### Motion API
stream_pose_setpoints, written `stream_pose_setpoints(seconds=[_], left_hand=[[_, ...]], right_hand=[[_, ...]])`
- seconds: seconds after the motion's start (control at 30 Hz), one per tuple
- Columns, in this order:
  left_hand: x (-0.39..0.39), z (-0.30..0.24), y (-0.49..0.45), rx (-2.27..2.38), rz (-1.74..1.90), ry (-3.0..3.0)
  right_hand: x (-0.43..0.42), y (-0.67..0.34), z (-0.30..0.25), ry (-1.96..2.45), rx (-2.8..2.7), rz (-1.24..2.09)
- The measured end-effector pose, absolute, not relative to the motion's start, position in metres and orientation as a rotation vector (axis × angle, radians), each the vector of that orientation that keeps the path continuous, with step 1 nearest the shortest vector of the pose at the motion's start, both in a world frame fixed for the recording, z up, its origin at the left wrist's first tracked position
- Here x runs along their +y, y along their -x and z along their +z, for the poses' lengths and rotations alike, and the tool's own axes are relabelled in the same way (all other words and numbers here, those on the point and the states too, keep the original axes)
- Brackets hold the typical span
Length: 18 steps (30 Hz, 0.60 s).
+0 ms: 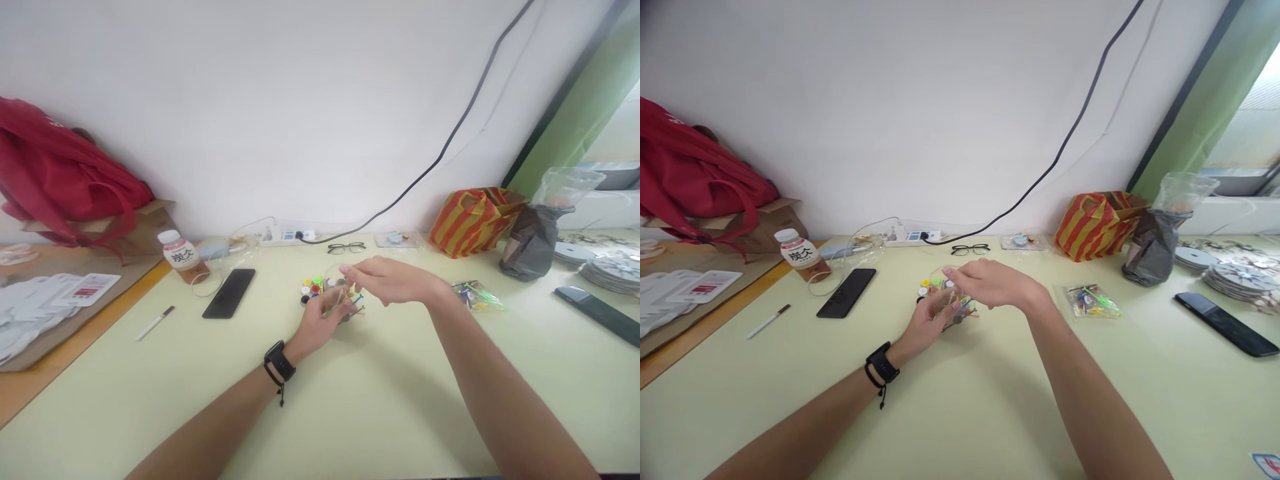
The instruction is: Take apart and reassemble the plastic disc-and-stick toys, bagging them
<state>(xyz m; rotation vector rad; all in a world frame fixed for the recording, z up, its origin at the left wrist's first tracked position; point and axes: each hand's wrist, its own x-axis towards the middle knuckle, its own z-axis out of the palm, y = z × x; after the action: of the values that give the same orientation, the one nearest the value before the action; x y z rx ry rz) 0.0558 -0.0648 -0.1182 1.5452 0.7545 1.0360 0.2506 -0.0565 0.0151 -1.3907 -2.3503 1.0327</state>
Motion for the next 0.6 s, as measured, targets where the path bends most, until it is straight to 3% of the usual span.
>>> stream_pose_setpoints(seconds=[0.13,0.33,0.43,0.5,0.6], left_hand=[[-0.068,-0.113,-0.057,0.694,1.038,-1.496],[-0.064,-0.116,-0.056,0.871,1.136,-1.426],[-0.061,-0.12,-0.056,0.894,1.186,-1.324],[-0.059,-0.121,-0.057,0.902,1.214,-1.238],[-0.056,-0.121,-0.058,0.896,1.243,-1.136]], right_hand=[[-0.058,-0.25,0.016,1.342,-2.433,1.072],[-0.058,-0.263,0.026,1.235,-2.177,0.604],[-0.057,-0.273,0.004,1.282,-2.013,0.513],[-0.059,-0.278,-0.022,1.29,-2.041,0.596],[-0.067,-0.281,-0.063,1.193,-2.095,1.072]])
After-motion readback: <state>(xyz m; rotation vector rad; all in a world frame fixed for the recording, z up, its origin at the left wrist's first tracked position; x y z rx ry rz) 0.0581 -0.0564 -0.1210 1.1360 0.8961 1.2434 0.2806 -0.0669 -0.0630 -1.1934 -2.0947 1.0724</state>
